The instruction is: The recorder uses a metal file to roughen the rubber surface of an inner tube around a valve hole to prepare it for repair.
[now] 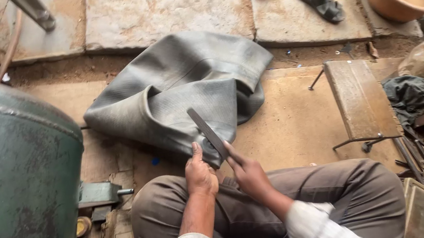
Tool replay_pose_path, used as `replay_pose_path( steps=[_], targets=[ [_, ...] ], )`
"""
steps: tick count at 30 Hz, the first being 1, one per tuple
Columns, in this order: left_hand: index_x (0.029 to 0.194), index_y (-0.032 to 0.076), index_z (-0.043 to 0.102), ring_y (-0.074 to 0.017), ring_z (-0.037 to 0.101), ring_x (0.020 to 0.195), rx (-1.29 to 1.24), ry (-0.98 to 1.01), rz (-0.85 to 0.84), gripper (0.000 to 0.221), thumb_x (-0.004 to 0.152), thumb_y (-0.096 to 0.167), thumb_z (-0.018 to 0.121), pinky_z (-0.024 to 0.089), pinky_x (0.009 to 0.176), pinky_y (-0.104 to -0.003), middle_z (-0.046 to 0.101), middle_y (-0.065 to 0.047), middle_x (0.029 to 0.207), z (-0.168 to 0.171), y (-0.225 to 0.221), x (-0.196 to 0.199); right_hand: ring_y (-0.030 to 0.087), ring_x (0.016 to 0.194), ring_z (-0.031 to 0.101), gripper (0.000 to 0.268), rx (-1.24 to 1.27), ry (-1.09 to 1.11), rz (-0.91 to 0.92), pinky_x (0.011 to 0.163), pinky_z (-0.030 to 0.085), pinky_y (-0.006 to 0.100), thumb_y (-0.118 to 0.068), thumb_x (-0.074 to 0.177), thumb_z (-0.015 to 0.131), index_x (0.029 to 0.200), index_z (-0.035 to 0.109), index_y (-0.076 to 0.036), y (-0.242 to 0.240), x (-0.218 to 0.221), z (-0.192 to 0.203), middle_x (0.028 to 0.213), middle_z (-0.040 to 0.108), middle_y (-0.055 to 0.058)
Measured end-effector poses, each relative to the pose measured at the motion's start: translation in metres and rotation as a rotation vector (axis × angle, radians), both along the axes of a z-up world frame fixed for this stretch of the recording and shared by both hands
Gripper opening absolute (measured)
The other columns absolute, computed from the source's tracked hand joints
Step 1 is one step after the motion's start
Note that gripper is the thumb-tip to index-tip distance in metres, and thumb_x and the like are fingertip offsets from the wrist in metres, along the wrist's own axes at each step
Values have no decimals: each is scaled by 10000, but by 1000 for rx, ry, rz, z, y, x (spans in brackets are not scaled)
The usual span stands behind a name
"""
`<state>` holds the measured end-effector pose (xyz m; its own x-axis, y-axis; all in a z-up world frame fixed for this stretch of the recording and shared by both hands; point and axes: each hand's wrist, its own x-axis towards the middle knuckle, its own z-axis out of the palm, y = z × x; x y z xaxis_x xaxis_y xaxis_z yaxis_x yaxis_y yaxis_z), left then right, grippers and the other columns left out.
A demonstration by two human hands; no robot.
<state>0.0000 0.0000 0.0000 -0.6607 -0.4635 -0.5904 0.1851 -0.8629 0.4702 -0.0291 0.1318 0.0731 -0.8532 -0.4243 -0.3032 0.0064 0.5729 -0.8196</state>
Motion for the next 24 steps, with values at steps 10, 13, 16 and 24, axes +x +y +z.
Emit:
replay_pose_path(
  steps=[10, 13, 16, 24],
  targets=[
    [1018, 69, 667, -76, 479, 538, -13, 17, -16, 347, 1021, 412, 717, 329, 420, -240, 667, -3, 815, 21, 1, 1, 65, 566, 439, 476, -113, -67, 26, 518, 427, 293, -206, 1032, 549, 1503, 528, -272, 49, 23, -2, 718, 580, 12],
    [1105, 10, 644, -136, 734, 840, 106, -16, 30, 342, 970, 323, 625, 618, 747, -252, 736, -42, 986, 61, 3, 4, 70, 571, 440, 493, -116, -187, 35, 537, 429, 284, -200, 1038, 551, 1524, 519, -282, 59, 44, -3, 681, 520, 16],
    [1111, 48, 634, -174, 680, 826, 92, -64, -34, 359, 966, 374, 600, 573, 681, -338, 696, -48, 983, 21, 2, 5, 147, 605, 499, 519, -45, -84, 21, 592, 481, 312, -183, 1017, 574, 1524, 549, -290, 37, 30, 1, 681, 550, 133],
    [1124, -8, 651, -161, 720, 952, -27, 96, 40, 312, 979, 266, 620, 611, 833, -284, 723, -75, 1078, 47, 4, 5, 359, 1065, 722, 468, -54, 154, -80, 881, 548, 387, -245, 1011, 567, 1479, 556, -261, -8, -34, 4, 1162, 697, 262]
  ],
)
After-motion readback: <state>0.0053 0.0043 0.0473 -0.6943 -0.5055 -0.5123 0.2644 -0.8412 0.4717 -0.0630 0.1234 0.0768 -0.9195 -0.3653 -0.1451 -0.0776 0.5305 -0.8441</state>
